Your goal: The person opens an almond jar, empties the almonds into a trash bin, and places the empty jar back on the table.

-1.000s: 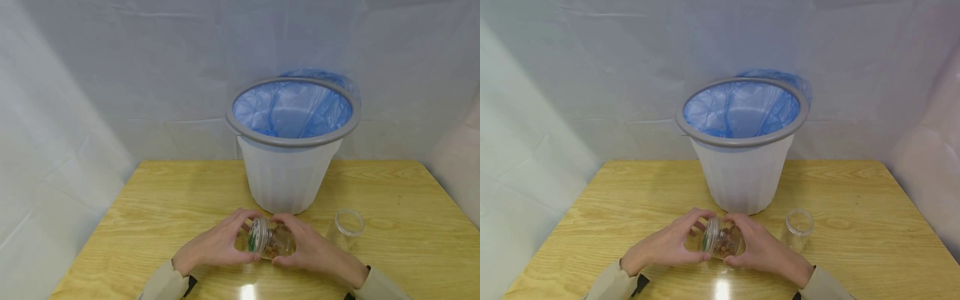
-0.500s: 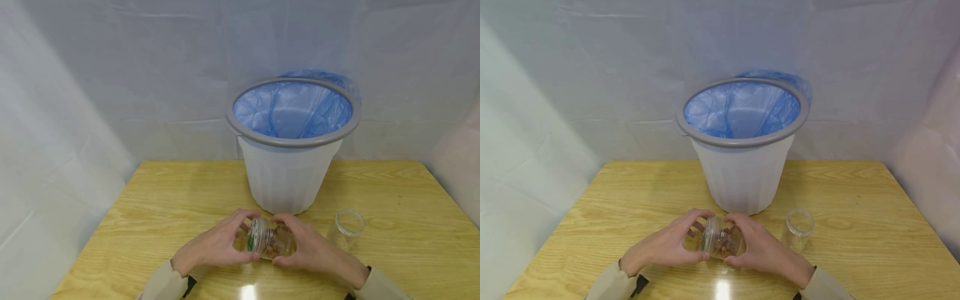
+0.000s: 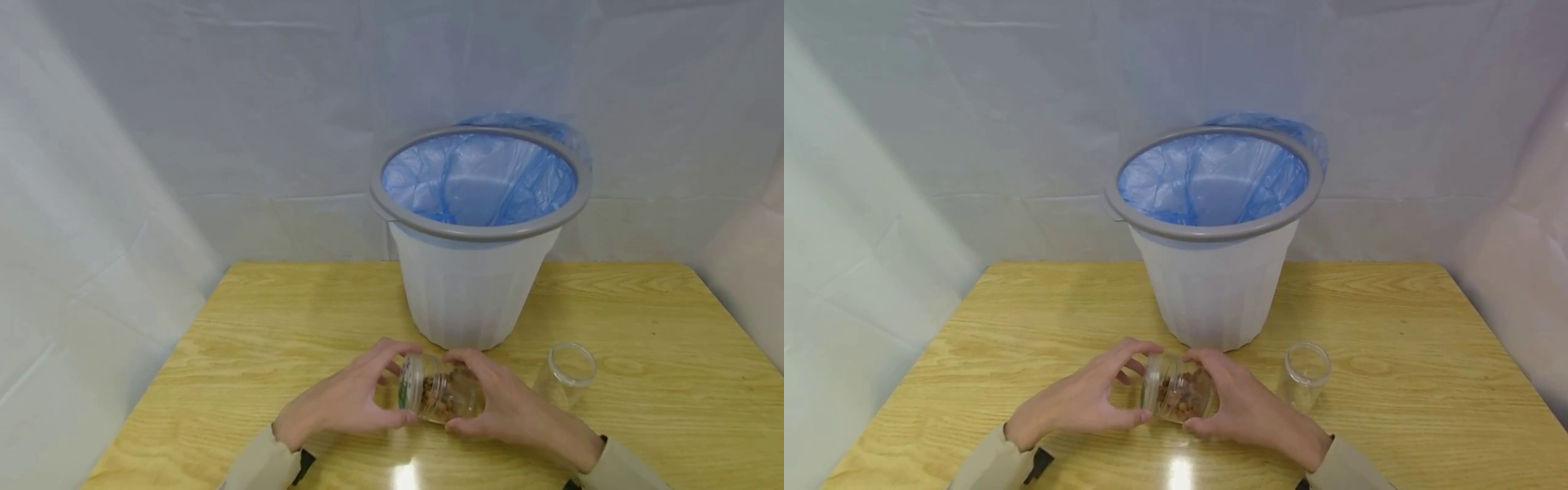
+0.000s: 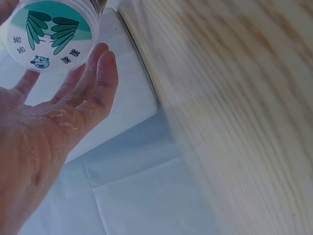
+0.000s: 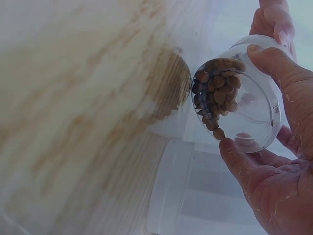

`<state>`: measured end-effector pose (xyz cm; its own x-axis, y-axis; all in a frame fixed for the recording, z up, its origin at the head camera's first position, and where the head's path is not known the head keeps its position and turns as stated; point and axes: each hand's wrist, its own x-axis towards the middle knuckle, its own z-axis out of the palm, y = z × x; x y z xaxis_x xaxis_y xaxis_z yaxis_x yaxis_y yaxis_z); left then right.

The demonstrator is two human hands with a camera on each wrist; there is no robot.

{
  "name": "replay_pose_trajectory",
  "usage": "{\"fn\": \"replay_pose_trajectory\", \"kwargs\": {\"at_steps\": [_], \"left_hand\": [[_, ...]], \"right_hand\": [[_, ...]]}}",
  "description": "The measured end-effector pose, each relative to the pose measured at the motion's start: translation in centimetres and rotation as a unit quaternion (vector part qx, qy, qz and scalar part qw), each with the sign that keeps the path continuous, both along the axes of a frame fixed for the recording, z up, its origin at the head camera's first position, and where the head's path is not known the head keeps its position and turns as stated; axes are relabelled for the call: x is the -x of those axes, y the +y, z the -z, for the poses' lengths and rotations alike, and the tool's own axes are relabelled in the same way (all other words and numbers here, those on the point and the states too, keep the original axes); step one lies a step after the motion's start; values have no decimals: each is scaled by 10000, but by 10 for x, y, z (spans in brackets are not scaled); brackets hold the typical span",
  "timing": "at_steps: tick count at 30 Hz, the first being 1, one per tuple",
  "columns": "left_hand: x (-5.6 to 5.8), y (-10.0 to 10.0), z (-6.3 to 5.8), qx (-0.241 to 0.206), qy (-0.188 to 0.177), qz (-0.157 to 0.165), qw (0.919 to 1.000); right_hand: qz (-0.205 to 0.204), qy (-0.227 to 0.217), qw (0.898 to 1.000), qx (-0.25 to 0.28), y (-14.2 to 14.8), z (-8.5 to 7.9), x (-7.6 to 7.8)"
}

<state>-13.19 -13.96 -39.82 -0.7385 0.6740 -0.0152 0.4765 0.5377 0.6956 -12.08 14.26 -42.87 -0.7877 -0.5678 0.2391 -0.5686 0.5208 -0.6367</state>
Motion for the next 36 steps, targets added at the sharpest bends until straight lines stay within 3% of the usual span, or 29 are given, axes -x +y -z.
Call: {"fn": "replay_pose_trajectory", "kwargs": {"at_steps": [12,27,36], "left_hand": [[3,-10,8,383,36,-408,9984],[7,-19,12,517,-103,-752,9958],[10,-28,10,853,334,-715,9932]], "right_hand": [[17,-199,9998,13,0,-1,0],[93,-187,9998,-43,-1,-3,-1],[97,-283,9995,-87,-1,-3,0]]}}
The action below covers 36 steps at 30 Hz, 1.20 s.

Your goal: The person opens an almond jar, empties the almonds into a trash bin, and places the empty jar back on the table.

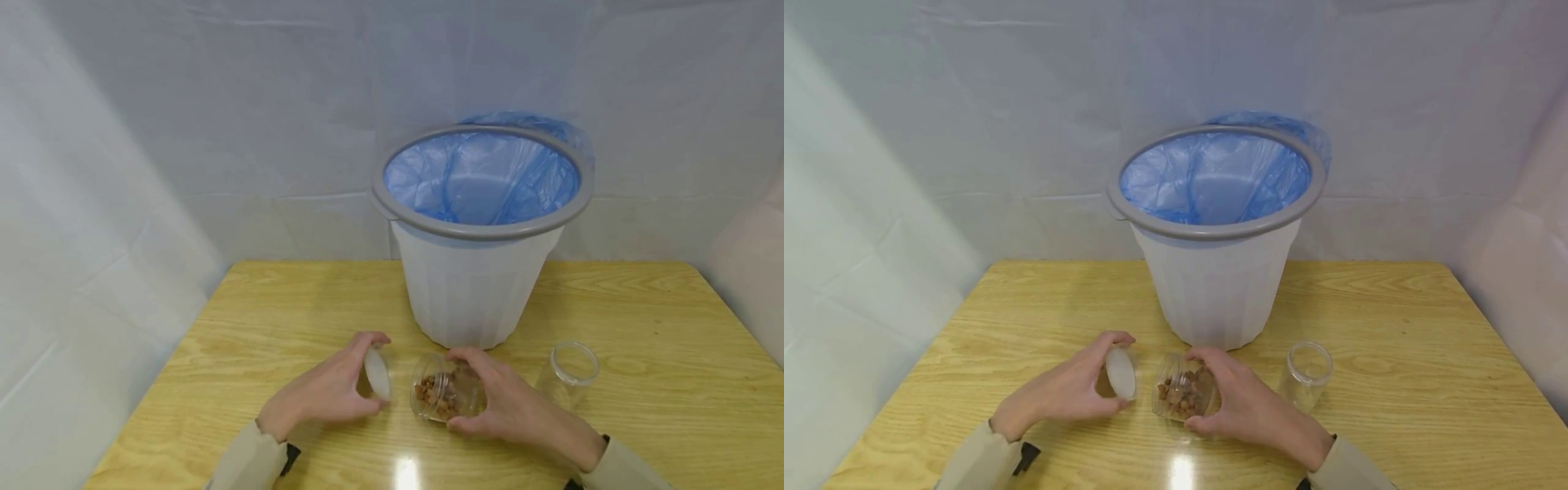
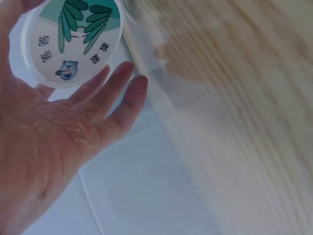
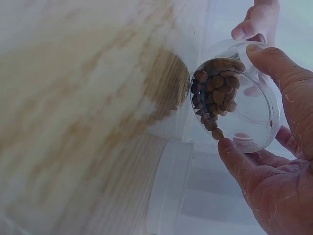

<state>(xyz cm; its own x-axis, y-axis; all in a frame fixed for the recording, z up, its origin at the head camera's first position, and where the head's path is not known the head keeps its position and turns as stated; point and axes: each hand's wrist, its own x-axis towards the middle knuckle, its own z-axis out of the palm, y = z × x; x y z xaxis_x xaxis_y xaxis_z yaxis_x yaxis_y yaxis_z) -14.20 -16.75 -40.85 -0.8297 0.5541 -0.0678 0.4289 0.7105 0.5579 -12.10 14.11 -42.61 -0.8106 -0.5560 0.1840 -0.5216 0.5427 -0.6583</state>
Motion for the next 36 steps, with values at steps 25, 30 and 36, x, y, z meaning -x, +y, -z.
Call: {"fn": "replay_pose_trajectory", "kwargs": {"at_steps": [25,30,36], "left_hand": [[0,-2,8,1096,664,50,9917],[-1,-4,9,1099,702,17,9915],[2,-11,-4,923,888,-88,9917]], "right_hand": [[77,33,10000,-36,-1,-1,-1],[102,76,9999,-81,-2,-1,-1],[104,49,9998,-134,-2,-2,-2]]}}
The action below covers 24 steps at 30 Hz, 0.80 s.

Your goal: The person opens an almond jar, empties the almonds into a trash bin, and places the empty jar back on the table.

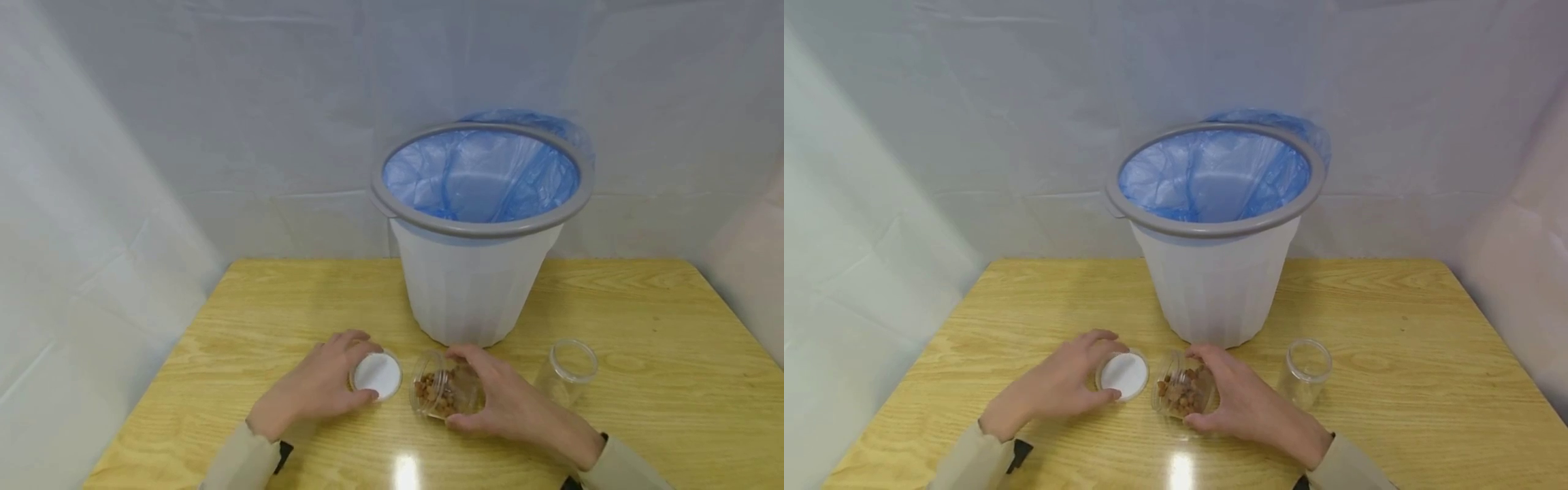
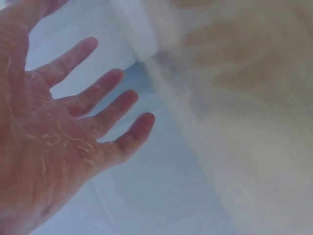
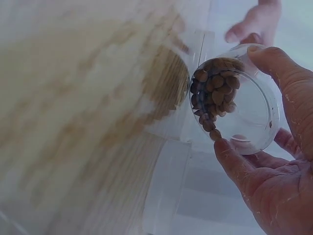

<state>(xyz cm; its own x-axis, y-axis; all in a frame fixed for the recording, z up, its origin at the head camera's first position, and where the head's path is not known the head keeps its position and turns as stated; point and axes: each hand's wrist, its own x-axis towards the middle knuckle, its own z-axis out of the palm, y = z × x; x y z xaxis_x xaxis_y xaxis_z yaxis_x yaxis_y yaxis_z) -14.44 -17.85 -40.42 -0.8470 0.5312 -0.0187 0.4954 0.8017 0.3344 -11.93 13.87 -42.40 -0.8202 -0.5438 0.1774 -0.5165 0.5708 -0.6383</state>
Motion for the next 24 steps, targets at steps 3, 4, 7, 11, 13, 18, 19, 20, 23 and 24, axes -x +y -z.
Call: {"fn": "replay_pose_trajectory", "kwargs": {"at_steps": [3,4,7,11,13,18,19,20,23,24], "left_hand": [[3,-5,-14,-308,418,79,9986],[4,-7,-19,-464,652,116,9967],[9,-12,-36,-1034,1563,294,9818],[16,-11,-60,-1727,2686,601,9457],[21,-6,-73,-1975,3129,777,9258],[32,9,-106,-2469,3986,1069,8768],[34,12,-112,-2537,4085,1107,8698],[35,15,-117,-2593,4159,1130,8643],[39,25,-128,-2647,4294,1203,8550],[40,28,-130,-2668,4284,1226,8546]], "right_hand": [[-19,48,10000,-22,-1,0,-1],[-26,72,10000,-36,-1,0,-1],[-129,227,9996,-59,-1,0,-2],[-290,545,9980,-133,0,1,-2],[-323,683,9970,-182,0,1,-3],[-349,857,9955,-212,1,1,-4],[-357,893,9951,-215,1,1,-4],[-349,910,9950,-218,1,1,-4],[-354,1060,9934,-261,2,2,-4],[-350,1122,9927,-283,2,2,-4]]}}
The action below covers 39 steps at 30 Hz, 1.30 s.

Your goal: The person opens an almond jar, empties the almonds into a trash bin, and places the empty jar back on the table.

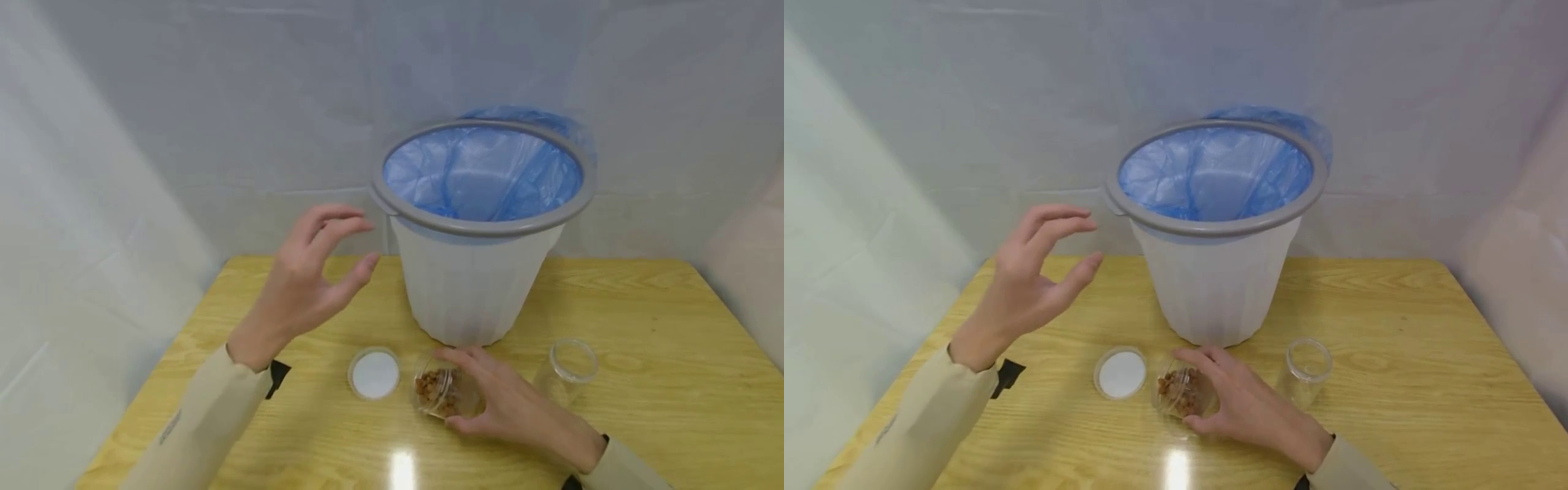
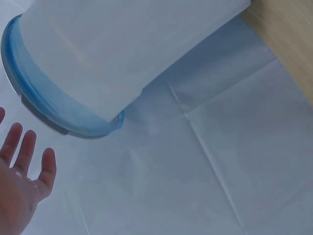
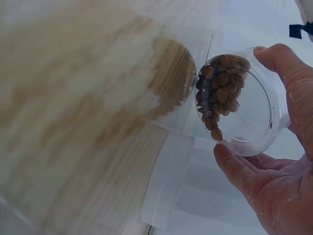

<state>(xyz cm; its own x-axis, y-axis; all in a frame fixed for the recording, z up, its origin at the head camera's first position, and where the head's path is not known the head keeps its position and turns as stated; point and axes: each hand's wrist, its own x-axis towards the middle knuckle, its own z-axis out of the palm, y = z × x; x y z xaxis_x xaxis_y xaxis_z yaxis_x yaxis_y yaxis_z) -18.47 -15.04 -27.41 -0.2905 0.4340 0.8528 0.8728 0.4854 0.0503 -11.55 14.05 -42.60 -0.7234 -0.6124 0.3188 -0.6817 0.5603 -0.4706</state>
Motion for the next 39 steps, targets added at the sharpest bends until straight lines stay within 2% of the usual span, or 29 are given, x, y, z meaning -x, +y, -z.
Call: {"fn": "replay_pose_trajectory", "kwargs": {"at_steps": [5,9,17,22,32,36,39], "left_hand": [[4,14,-6,51,6,133,9999],[6,23,-6,252,-29,211,9995],[14,30,-5,453,126,55,9989],[19,35,-5,450,218,144,9986],[30,48,-5,232,585,425,9971],[31,51,-4,269,677,489,9961],[32,52,-3,299,704,495,9958]], "right_hand": [[28,190,9998,-63,-1,0,-2],[66,214,9997,-81,-1,0,-3],[85,325,9994,36,2,-1,-9],[213,360,9988,249,5,-10,-14],[89,928,9894,1114,20,-46,-16],[270,932,9849,1436,33,-56,-18],[216,1134,9732,1986,44,-62,-17]]}}
